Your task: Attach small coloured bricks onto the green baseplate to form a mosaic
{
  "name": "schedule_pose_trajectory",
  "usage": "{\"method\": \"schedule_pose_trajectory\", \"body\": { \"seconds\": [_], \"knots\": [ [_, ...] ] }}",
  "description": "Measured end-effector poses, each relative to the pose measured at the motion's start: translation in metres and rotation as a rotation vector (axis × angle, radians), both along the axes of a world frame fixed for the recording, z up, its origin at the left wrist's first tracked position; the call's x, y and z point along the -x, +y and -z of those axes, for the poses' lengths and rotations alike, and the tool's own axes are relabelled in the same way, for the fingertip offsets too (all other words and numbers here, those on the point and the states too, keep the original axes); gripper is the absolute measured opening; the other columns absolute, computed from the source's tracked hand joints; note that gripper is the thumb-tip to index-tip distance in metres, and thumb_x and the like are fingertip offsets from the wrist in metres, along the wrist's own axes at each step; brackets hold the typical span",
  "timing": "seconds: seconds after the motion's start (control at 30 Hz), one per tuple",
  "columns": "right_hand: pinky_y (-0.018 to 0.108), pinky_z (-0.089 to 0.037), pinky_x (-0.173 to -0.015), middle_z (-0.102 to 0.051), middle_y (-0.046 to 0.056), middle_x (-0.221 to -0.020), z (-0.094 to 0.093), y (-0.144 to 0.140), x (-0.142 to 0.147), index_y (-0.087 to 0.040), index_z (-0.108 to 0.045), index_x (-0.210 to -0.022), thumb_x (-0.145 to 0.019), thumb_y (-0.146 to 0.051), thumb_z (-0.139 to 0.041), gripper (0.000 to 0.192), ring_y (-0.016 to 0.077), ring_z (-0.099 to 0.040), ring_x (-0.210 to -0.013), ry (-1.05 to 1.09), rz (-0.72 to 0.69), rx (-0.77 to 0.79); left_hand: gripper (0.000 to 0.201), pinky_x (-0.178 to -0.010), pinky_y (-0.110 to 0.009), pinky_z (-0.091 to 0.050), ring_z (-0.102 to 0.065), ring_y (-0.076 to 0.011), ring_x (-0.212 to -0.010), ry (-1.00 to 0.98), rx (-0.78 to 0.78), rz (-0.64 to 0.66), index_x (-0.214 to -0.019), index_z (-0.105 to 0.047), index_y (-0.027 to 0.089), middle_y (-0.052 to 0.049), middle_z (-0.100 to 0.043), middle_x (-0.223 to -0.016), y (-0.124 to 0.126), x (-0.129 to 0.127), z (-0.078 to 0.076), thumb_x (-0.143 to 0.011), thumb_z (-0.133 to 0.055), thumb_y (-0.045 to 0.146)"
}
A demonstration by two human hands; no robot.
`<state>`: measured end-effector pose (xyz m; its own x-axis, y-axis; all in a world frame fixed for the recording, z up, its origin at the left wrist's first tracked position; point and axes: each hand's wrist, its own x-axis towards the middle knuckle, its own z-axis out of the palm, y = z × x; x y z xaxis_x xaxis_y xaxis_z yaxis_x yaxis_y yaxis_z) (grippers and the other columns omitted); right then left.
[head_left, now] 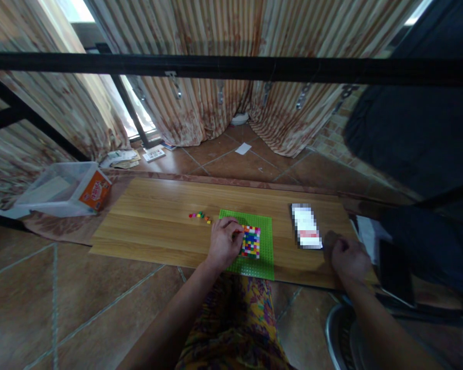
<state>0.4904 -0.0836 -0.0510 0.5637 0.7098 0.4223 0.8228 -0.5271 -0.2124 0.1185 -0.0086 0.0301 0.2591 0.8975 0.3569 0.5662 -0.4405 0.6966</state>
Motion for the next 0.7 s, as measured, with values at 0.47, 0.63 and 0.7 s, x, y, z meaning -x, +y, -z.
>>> {"method": "schedule_pose_trajectory", "body": {
  "seconds": [0.47,0.63,0.7],
  "knots": [
    [0.033,-0.04,-0.065,-0.066,0.015,-0.086,0.002,0.0,-0.003,-0.011,-0.071,-0.094,-0.088,-0.036,-0.041,0.039,0.0244,-0.058,-0.078,-0.011,-0.014,-0.009,0.032,-0.077,-0.028,-0.054,-0.064,-0.0168,-0.085,-0.432,0.445,-0.03,-0.109,-0.063,0.019,-0.004,-0.067,-0.097,0.001,-0.006,0.019,-0.077,-0.059,0.018],
    [0.033,-0.04,-0.066,-0.066,0.015,-0.086,0.003,-0.001,-0.003,-0.011,-0.07,-0.094,-0.089,-0.035,-0.04,0.039,0.0251,-0.059,-0.081,-0.01,-0.023,0.002,0.033,-0.05,-0.02,-0.048,-0.055,-0.0098,-0.057,-0.565,0.718,0.018,-0.108,-0.061,0.019,0.001,-0.063,-0.08,0.001,-0.008,0.013,-0.077,-0.059,0.026],
    [0.033,-0.039,-0.064,-0.066,0.015,-0.087,0.002,-0.002,-0.003,-0.012,-0.07,-0.095,-0.089,-0.036,-0.04,0.039,0.0248,-0.058,-0.08,-0.001,-0.011,0.012,0.031,-0.047,-0.018,-0.046,-0.053,-0.0089,-0.055,-0.59,0.756,0.016,-0.104,-0.06,0.019,0.003,-0.06,-0.076,0.001,-0.009,0.011,-0.074,-0.061,0.026]
  ]
}}
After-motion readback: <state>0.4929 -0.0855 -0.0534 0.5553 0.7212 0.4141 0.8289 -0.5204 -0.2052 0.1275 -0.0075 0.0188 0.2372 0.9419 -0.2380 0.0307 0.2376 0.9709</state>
